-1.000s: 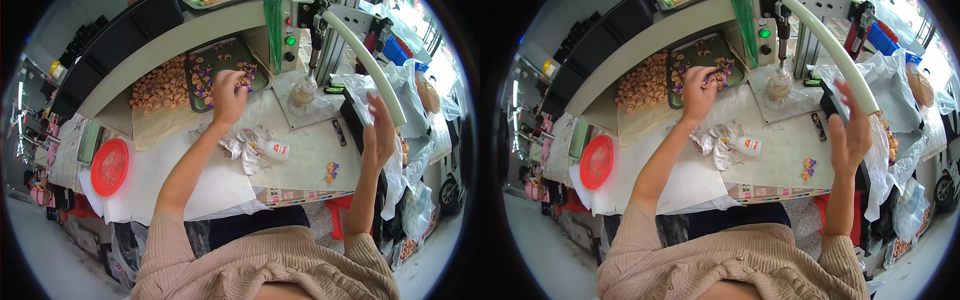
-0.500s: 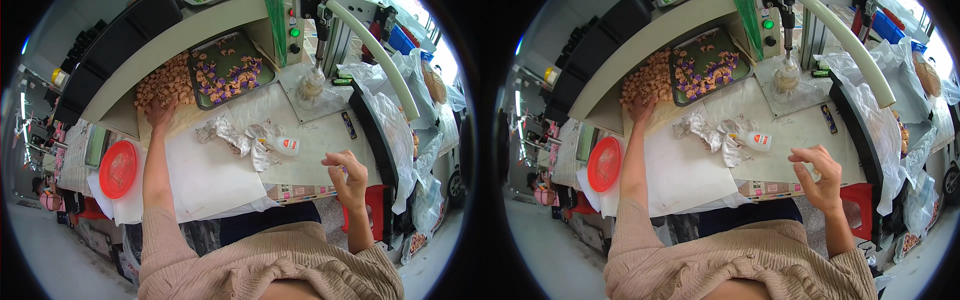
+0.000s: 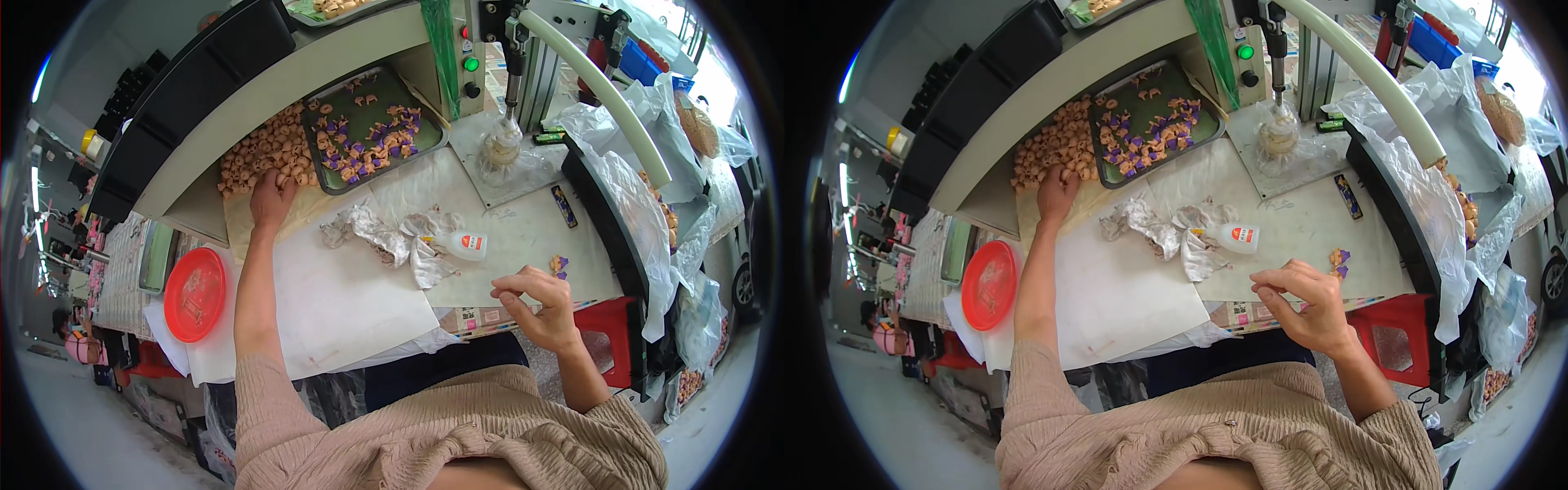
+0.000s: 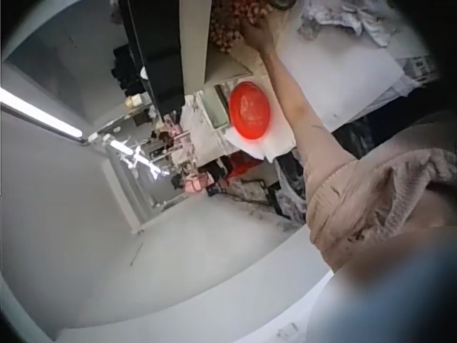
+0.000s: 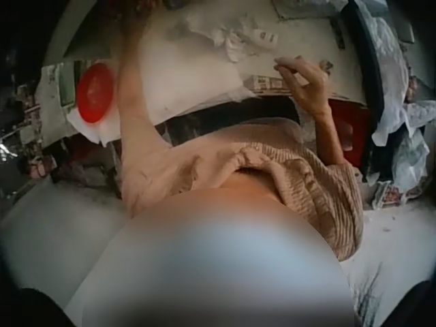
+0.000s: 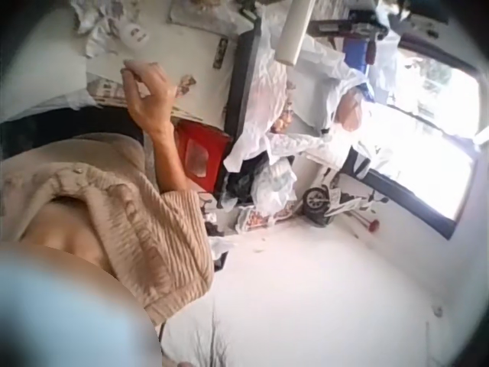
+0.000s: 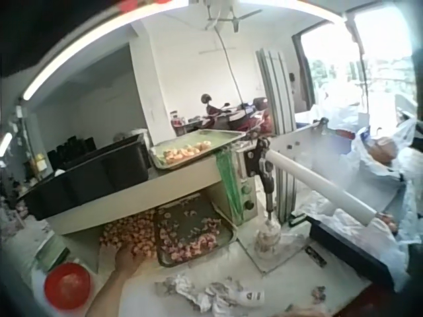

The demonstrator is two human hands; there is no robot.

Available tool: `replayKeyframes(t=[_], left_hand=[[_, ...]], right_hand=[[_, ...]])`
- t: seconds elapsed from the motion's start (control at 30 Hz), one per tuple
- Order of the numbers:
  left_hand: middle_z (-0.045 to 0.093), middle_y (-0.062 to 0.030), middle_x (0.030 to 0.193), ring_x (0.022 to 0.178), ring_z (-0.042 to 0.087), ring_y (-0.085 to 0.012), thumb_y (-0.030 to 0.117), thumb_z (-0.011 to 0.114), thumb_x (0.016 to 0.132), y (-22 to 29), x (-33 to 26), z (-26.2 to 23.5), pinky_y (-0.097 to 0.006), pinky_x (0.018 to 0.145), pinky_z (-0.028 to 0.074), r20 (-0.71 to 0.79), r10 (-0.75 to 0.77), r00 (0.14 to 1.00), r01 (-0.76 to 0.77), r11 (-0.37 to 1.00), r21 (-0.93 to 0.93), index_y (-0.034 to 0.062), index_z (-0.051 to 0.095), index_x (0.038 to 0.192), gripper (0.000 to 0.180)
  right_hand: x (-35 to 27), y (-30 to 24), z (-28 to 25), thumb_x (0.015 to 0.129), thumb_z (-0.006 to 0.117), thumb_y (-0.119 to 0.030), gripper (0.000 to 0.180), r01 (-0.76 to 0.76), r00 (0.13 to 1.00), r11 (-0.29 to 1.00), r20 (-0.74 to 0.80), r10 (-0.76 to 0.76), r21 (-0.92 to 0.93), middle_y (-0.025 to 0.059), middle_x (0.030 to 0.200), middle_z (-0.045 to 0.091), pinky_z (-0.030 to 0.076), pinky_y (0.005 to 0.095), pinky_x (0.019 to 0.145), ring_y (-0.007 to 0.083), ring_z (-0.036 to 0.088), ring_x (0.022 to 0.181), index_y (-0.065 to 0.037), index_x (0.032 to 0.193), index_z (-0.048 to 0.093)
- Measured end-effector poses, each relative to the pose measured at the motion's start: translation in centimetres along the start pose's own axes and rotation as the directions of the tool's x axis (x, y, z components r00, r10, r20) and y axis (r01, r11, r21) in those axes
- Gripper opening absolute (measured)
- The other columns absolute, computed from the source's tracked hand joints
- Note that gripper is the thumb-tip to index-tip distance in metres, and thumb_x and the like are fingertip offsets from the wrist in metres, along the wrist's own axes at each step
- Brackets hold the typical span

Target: The person is applying glue to small figurine parts and assembling them on a workbench.

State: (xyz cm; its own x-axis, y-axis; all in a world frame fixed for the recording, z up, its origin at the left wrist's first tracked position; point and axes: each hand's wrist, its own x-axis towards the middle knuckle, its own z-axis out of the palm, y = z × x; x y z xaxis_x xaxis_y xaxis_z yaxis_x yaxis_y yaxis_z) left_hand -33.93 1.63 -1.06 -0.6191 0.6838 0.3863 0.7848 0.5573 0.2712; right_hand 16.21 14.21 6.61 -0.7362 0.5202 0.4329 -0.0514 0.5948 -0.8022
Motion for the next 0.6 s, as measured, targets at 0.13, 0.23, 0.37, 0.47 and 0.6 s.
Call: replayKeyframes(t=[0.13, 0.23, 0.37, 0.47, 0.6], left_hand=[[0.060, -0.0160, 0.101, 0.096, 0.058, -0.0360, 0.029, 0.062, 0.084, 2.3, -0.7, 0.6, -0.045, 0.076, 0.049, -0.021, 0.005, 1.000, -0.003, 0.996, 0.095, 0.0056, 0.053, 0.109, 0.036], [0.060, -0.0174, 0.104, 0.095, 0.059, -0.0356, 0.024, 0.060, 0.084, 3.9, -1.4, 1.4, -0.045, 0.073, 0.051, -0.188, 0.090, 0.978, -0.032, 0.956, 0.292, 0.0064, 0.050, 0.116, 0.038], [0.062, -0.0131, 0.092, 0.086, 0.062, -0.0328, 0.019, 0.060, 0.084, 3.6, -1.8, 2.3, -0.044, 0.068, 0.052, -0.299, -0.031, 0.954, 0.083, 0.983, 0.165, 0.0079, 0.052, 0.117, 0.036], [0.062, -0.0090, 0.084, 0.077, 0.062, -0.0273, 0.020, 0.059, 0.086, 3.5, -1.4, 1.7, -0.040, 0.065, 0.052, -0.332, -0.272, 0.903, 0.245, 0.962, -0.122, 0.0082, 0.056, 0.112, 0.028], [0.061, -0.0048, 0.079, 0.069, 0.058, -0.0193, 0.024, 0.051, 0.092, -1.8, -0.2, 0.4, -0.034, 0.062, 0.050, 0.398, -0.672, 0.624, 0.348, -0.217, -0.912, 0.0068, 0.060, 0.097, 0.020]], right_hand=[[-0.6, 0.2, 0.4, 0.076, 0.063, 0.006, 0.018, -0.025, 1.000, 1.000, -0.005, 0.025, 0.009, 0.0079, 0.076, 0.070, 0.049, 0.0279, 0.062, 0.0164, 0.062, 0.067, 0.001, 0.092, 0.068], [-0.9, 0.3, 0.4, 0.076, 0.064, 0.006, 0.017, -0.032, 0.999, 0.999, 0.009, 0.032, 0.010, 0.0084, 0.076, 0.070, 0.048, 0.0283, 0.062, 0.0167, 0.062, 0.065, 0.001, 0.092, 0.068], [-1.3, 0.3, 0.1, 0.076, 0.065, 0.006, 0.016, -0.015, 1.000, 1.000, 0.021, 0.015, -0.007, 0.0088, 0.075, 0.070, 0.048, 0.0286, 0.061, 0.0171, 0.062, 0.064, 0.001, 0.091, 0.069], [-1.8, 0.4, -0.4, 0.076, 0.065, 0.006, 0.015, -0.023, 1.000, 1.000, 0.018, 0.023, -0.014, 0.0090, 0.074, 0.069, 0.048, 0.0284, 0.060, 0.0171, 0.061, 0.064, 0.001, 0.091, 0.069], [-2.2, 1.3, -0.6, 0.078, 0.066, 0.005, 0.014, -0.023, 1.000, 1.000, -0.011, 0.023, -0.012, 0.0093, 0.074, 0.068, 0.048, 0.0279, 0.059, 0.0167, 0.061, 0.063, 0.001, 0.091, 0.069]])
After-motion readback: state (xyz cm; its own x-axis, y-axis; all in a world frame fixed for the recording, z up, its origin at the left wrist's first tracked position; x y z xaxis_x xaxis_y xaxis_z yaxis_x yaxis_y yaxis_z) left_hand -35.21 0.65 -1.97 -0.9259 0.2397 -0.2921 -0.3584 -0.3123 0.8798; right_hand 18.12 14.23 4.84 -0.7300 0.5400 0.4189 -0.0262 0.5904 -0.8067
